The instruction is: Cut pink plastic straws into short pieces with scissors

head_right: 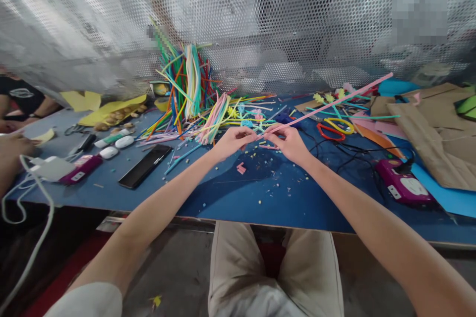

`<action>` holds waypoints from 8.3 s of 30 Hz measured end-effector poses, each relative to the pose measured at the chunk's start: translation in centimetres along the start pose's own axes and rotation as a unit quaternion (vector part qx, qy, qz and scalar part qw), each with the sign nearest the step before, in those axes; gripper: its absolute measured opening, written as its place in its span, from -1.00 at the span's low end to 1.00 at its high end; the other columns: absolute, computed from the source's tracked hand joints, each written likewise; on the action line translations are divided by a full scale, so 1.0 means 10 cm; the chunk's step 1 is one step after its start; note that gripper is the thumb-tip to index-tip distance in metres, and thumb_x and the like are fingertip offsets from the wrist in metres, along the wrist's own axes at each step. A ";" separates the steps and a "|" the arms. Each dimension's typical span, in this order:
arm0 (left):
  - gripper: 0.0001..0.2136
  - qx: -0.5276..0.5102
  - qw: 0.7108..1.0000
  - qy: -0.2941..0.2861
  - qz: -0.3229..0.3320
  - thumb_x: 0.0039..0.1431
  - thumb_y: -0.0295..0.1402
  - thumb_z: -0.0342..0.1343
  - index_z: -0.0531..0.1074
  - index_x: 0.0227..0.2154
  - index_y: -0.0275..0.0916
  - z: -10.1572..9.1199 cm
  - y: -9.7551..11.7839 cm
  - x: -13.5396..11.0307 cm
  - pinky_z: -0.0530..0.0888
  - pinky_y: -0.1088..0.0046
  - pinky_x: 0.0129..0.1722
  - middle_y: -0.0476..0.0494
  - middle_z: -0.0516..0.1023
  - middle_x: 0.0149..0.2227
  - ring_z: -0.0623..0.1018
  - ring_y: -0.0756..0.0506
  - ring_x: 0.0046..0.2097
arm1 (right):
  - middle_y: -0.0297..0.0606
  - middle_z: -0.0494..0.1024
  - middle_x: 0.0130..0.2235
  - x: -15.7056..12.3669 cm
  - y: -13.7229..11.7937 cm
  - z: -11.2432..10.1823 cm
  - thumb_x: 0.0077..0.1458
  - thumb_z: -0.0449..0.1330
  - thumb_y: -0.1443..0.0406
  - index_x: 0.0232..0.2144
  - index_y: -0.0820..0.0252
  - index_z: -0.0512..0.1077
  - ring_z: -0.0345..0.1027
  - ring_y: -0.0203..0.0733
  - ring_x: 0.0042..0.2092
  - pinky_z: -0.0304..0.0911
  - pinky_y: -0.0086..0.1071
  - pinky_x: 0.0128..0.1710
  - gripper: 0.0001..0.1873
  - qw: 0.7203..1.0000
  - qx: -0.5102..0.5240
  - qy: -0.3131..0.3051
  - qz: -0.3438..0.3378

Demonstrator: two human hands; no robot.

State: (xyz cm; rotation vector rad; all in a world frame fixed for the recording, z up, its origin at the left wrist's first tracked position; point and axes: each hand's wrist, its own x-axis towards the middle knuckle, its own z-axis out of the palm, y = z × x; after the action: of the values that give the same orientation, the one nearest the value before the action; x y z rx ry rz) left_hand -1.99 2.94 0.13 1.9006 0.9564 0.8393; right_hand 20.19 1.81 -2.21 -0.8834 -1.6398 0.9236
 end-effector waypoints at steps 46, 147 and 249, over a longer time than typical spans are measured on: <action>-0.59 -0.044 0.995 -0.072 -0.059 0.14 -0.02 0.20 0.63 -0.27 -0.33 0.07 0.04 -0.03 0.55 0.48 -0.36 -0.24 0.64 -0.34 0.56 0.01 -0.41 | -0.24 0.63 -0.26 -0.03 -0.02 0.04 0.14 0.22 0.10 -0.30 0.16 0.57 0.49 -0.12 -0.26 0.40 -0.28 -0.28 -0.73 0.995 -0.094 -0.038 0.005; -0.60 -0.037 0.998 -0.036 0.020 0.20 -0.03 0.14 0.60 -0.28 -0.33 0.16 0.03 -0.02 0.25 0.52 -0.50 -0.17 0.61 -0.36 0.36 0.06 -0.49 | -0.29 0.52 -0.29 -0.07 -0.11 0.19 -0.01 0.32 0.13 -0.39 0.09 0.23 0.44 -0.18 -0.28 0.40 -0.21 -0.19 -0.67 0.991 0.011 0.130 -0.015; -0.76 0.221 0.945 -0.224 0.093 0.29 -0.19 0.09 0.59 -0.19 -0.19 -0.43 0.08 -0.01 0.38 0.52 -0.22 -0.07 0.66 -0.24 0.58 -0.01 -0.24 | -0.49 0.10 -0.63 -0.03 -0.01 -0.01 0.07 0.32 0.06 -0.47 0.09 0.21 -0.08 -0.40 -0.61 -0.10 -0.42 -0.64 -0.61 0.989 0.087 0.086 0.078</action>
State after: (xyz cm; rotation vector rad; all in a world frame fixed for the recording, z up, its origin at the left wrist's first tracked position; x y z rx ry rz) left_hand -5.31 4.16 2.69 2.4578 0.7250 0.2691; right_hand 20.38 1.55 -2.25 -0.9518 -1.3368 1.0517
